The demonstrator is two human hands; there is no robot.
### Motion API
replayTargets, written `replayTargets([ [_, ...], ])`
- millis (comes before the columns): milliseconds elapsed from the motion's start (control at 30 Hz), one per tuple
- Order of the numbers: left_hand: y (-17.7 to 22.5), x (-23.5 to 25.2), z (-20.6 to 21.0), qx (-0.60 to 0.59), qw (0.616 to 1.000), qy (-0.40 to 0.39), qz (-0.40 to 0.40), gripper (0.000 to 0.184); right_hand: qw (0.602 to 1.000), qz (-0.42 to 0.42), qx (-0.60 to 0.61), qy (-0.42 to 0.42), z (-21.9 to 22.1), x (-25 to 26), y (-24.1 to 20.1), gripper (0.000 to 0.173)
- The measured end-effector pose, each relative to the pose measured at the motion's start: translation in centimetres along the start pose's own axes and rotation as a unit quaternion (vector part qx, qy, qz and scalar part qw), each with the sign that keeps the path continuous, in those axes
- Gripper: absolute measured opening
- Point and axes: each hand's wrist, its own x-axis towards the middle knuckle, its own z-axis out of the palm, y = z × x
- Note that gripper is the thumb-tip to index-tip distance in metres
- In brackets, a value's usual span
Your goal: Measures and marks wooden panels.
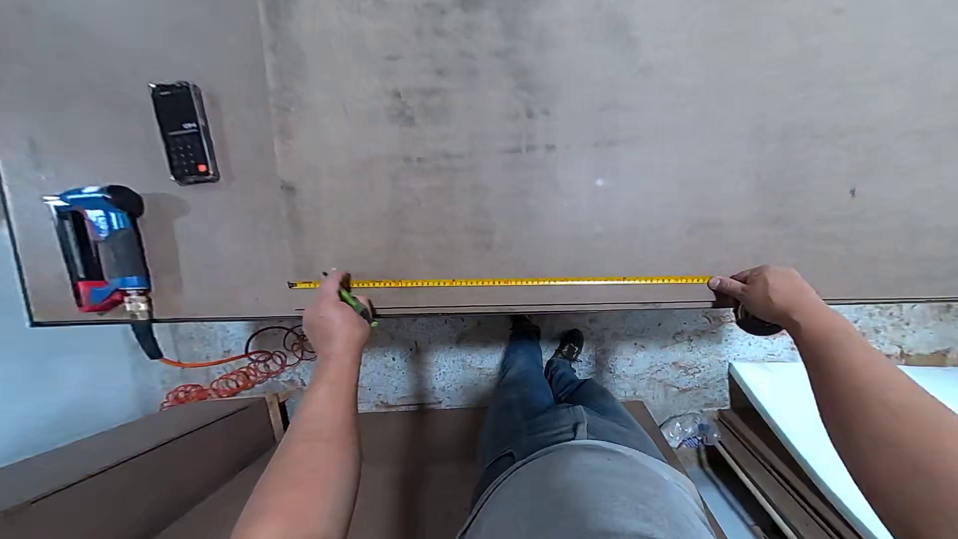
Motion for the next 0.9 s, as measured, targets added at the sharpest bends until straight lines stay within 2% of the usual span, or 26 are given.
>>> replayTargets([
  [100, -1.8, 1.3, 0.2, -0.030, 0.997, 0.057, -0.032, 0.045, 1.000, 0.006, 0.002, -0.002, -0.1, 0.1, 0.0, 0.064],
  [200, -0.4, 0.5, -0.4, -0.165, 0.978, 0.098, 0.076, 0.047, 1.000, 0.003, -0.001, 0.000, -0.2, 0.0, -0.1, 0.064],
  [267, 3.5, -0.7, -0.4, -0.319, 0.942, 0.040, 0.100, 0.050, 1.000, 0.004, 0.006, 0.002, -0.2, -0.1, 0.0, 0.063],
  [333, 6.8, -1.9, 0.8, -0.424, 0.896, -0.054, 0.118, 0.043, 1.000, 0.004, 0.001, 0.004, -0.1, -0.1, 0.0, 0.062],
  [433, 10.8, -3.4, 3.2, -0.490, 0.847, -0.164, 0.123, 0.020, 1.000, 0.008, -0.002, 0.006, 0.0, 0.0, -0.1, 0.062],
  [500, 12.7, -4.4, 4.6, -0.500, 0.830, -0.203, 0.140, 0.015, 1.000, 0.013, -0.009, 0.003, 0.0, 0.1, -0.1, 0.063],
  [633, 13.9, -5.3, 6.7, -0.470, 0.837, -0.187, 0.210, 0.015, 1.000, 0.018, -0.005, 0.002, -0.2, -0.1, -0.4, 0.062],
  [900, 14.5, -5.8, 7.7, -0.426, 0.878, -0.120, 0.184, 0.008, 1.000, 0.017, -0.008, 0.008, -0.1, -0.1, -0.3, 0.061],
])
